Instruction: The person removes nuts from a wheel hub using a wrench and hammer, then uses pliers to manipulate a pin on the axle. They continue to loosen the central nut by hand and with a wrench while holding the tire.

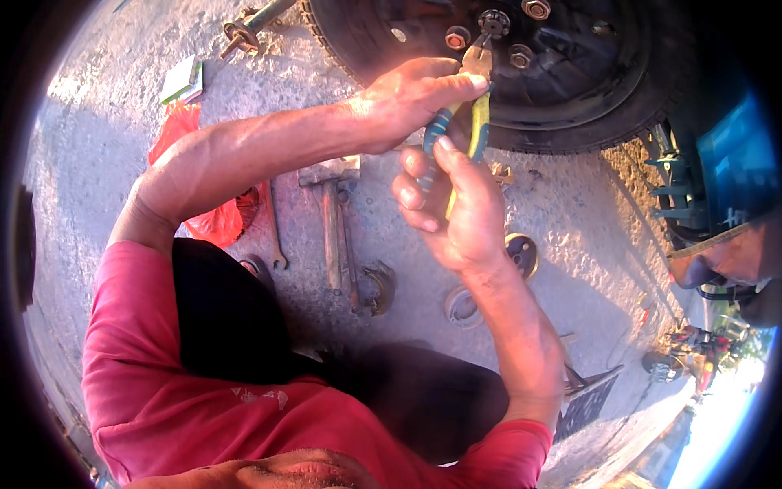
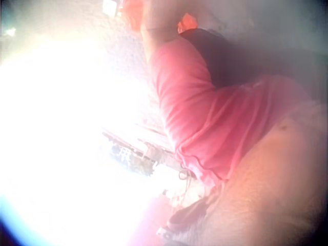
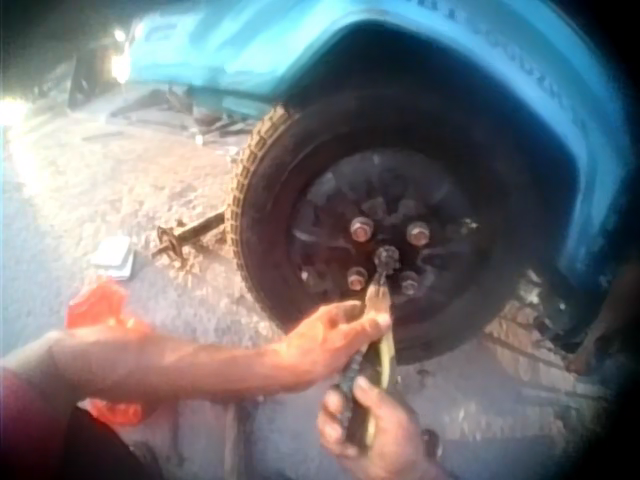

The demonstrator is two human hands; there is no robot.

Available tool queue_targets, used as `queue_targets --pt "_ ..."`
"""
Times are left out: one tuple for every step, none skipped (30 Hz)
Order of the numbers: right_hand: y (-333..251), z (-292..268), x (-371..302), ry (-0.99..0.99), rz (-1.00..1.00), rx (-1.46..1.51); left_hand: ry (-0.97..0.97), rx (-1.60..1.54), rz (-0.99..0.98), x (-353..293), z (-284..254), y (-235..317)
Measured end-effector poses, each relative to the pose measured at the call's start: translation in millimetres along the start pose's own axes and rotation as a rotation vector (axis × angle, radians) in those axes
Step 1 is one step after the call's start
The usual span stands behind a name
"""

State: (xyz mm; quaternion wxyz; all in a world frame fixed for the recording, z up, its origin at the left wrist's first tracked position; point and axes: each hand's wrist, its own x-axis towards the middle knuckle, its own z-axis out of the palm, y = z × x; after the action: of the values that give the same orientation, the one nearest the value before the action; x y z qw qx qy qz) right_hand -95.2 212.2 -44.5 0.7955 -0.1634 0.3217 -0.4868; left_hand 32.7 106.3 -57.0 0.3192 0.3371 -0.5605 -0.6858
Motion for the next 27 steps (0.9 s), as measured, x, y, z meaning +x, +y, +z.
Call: queue_targets --pt "-1 -1 -4 0.083 0.021 -0.020 -0.036 -0.053 0.002 -4 -7 4" --pt "0 -6 4 0.084 0.062 -0.021 0.068 -0.019 -0.159 -20 -15 31" --pt "3 -10 21 0.036 0.123 -0.013 0.117 0.023 -0.182 -20 -21 39" --pt "10 -26 25 -0.085 0.028 0.019 0.122 0.099 -0.183 -22 -17 40" --pt "16 -3 16 0.212 0.057 -0.081 0.134 0.166 -0.197 -32 -17 39" --pt "13 -8 -1 0.212 0.022 -0.092 0.080 0.178 -0.184 -32 -6 36" --pt "8 -29 -11 0.210 -0.071 -0.220 0.006 0.170 -0.177 -26 7 26" --pt "7 -34 -3 0.151 -0.085 -0.376 -0.049 0.160 -0.090 -23 -5 19" --pt "9 -26 -9 0.168 -0.076 -0.411 -0.056 0.085 -0.076 -19 -3 4" --pt "4 -24 -15 0.195 -0.077 -0.447 -0.092 0.010 -0.048 -12 1 -3" --pt "0 -23 -18 0.224 -0.069 -0.470 -0.103 0.038 -0.043 -12 -1 -3" --pt "-4 -19 -20 0.255 -0.060 -0.489 -0.115 0.066 -0.043 -13 -4 -4" --pt "-10 -13 -24 0.230 -0.008 -0.551 -0.128 0.095 -0.048 -16 -8 -4" --pt "-11 -16 -24 0.259 -0.004 -0.617 -0.137 0.096 -0.064 -16 -11 -8" --pt "-10 -20 -25 0.290 0.000 -0.680 -0.150 0.098 -0.083 -19 -15 -13" --pt "-8 -25 -26 0.324 0.003 -0.739 -0.166 0.100 -0.105 -21 -19 -19" --pt "-13 -32 -31 0.339 0.001 -0.797 -0.171 0.104 -0.130 -24 -21 -23" --pt "-23 -47 -34 0.366 -0.013 -0.851 -0.192 0.112 -0.151 -21 -22 -31" --pt "-31 -60 -37 0.400 -0.028 -0.901 -0.219 0.121 -0.173 -17 -21 -37" --pt "-42 -65 -41 0.452 -0.042 -0.929 -0.230 0.146 -0.198 -12 -18 -38" --pt "-54 -71 -54 0.532 -0.044 -0.969 -0.260 0.146 -0.220 -14 -9 -42" --pt "-67 -77 -54 0.532 -0.039 -1.042 -0.282 0.162 -0.239 -16 -12 -48" --pt "-73 -70 -55 0.510 -0.035 -1.140 -0.263 0.184 -0.254 -21 -16 -55" --pt "-75 -64 -48 0.465 -0.018 -1.232 -0.220 0.204 -0.284 -32 -26 -64" --pt "-76 -62 -43 0.427 -0.007 -1.298 -0.190 0.225 -0.317 -37 -31 -75" --pt "-84 -58 -47 0.438 -0.018 -1.366 -0.210 0.195 -0.309 -36 -39 -83" --pt "-93 -57 -50 0.446 -0.039 -1.404 -0.188 0.260 -0.377 -42 -42 -65"
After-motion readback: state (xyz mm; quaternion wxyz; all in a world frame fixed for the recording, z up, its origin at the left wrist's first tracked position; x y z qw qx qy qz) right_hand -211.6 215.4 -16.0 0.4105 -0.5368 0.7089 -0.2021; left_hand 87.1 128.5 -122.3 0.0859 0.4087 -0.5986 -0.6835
